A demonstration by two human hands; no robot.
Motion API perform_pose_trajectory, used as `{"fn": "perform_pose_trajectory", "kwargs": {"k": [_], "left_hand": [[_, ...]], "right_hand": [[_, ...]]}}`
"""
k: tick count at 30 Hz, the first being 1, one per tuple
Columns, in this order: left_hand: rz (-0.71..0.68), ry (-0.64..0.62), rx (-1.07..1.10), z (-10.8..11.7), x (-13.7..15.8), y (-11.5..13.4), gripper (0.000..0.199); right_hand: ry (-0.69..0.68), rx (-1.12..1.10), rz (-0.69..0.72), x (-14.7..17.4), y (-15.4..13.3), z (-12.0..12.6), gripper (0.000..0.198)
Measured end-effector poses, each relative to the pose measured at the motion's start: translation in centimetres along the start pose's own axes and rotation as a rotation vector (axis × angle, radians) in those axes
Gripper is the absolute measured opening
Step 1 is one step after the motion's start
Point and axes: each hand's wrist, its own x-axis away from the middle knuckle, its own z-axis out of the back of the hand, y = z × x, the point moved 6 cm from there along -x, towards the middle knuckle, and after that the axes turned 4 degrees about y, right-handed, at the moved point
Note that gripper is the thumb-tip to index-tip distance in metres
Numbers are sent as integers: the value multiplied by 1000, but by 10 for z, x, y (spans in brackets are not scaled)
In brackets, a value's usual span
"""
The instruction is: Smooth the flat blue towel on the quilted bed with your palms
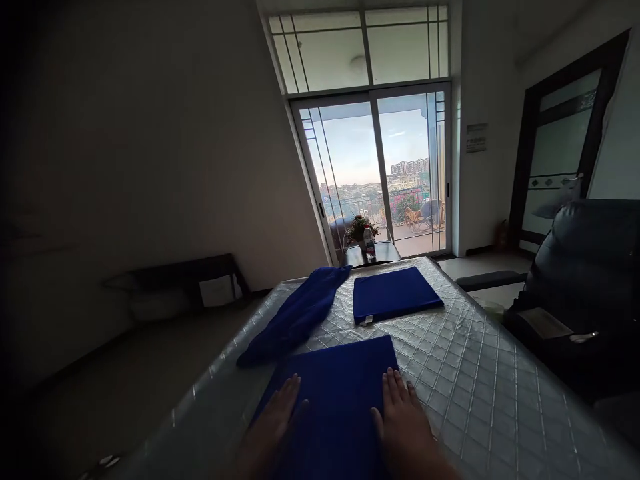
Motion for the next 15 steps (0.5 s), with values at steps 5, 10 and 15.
{"fn": "perform_pose_trajectory", "kwargs": {"k": [5,10,15], "left_hand": [[10,-32,29,-3,-1,-10,75],[34,-20,6,4,-6,-19,79],[135,19,-4,13,-10,-45,77]], "right_hand": [[26,18,21,1,1,-3,70],[18,74,32,0,2,-5,70],[5,100,5,1,0,-4,70]]}}
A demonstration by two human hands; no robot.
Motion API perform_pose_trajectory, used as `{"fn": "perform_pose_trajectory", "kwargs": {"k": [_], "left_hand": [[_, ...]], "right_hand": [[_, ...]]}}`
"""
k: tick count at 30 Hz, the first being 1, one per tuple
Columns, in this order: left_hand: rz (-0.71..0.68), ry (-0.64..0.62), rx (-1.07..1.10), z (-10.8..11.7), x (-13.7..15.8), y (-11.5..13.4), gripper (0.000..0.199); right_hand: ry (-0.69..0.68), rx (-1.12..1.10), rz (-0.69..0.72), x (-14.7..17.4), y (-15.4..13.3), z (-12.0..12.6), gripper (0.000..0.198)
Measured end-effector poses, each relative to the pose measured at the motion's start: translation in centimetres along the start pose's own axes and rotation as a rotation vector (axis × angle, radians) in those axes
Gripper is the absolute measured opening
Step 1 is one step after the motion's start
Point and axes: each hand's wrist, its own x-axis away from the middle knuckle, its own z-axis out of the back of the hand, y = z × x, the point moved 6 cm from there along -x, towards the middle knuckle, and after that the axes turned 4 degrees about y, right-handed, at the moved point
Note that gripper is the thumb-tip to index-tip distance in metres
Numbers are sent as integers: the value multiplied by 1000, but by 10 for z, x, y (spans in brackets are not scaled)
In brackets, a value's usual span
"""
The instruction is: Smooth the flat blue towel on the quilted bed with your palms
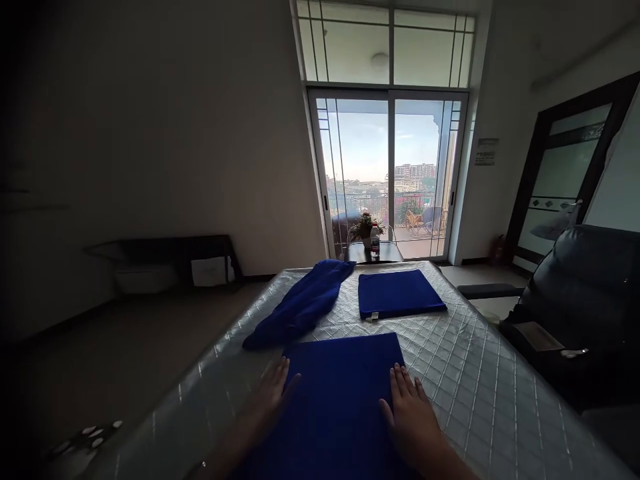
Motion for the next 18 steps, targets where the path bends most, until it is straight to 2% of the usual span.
{"fn": "perform_pose_trajectory", "kwargs": {"k": [7,13,18], "left_hand": [[-15,2,8,9,3,3,82],[-13,46,44,15,5,3,80],[-2,50,40,9,2,0,77]], "right_hand": [[-56,93,4,-12,-7,10,71],[-32,39,21,-58,-19,20,73],[11,19,13,-93,-5,9,74]]}}
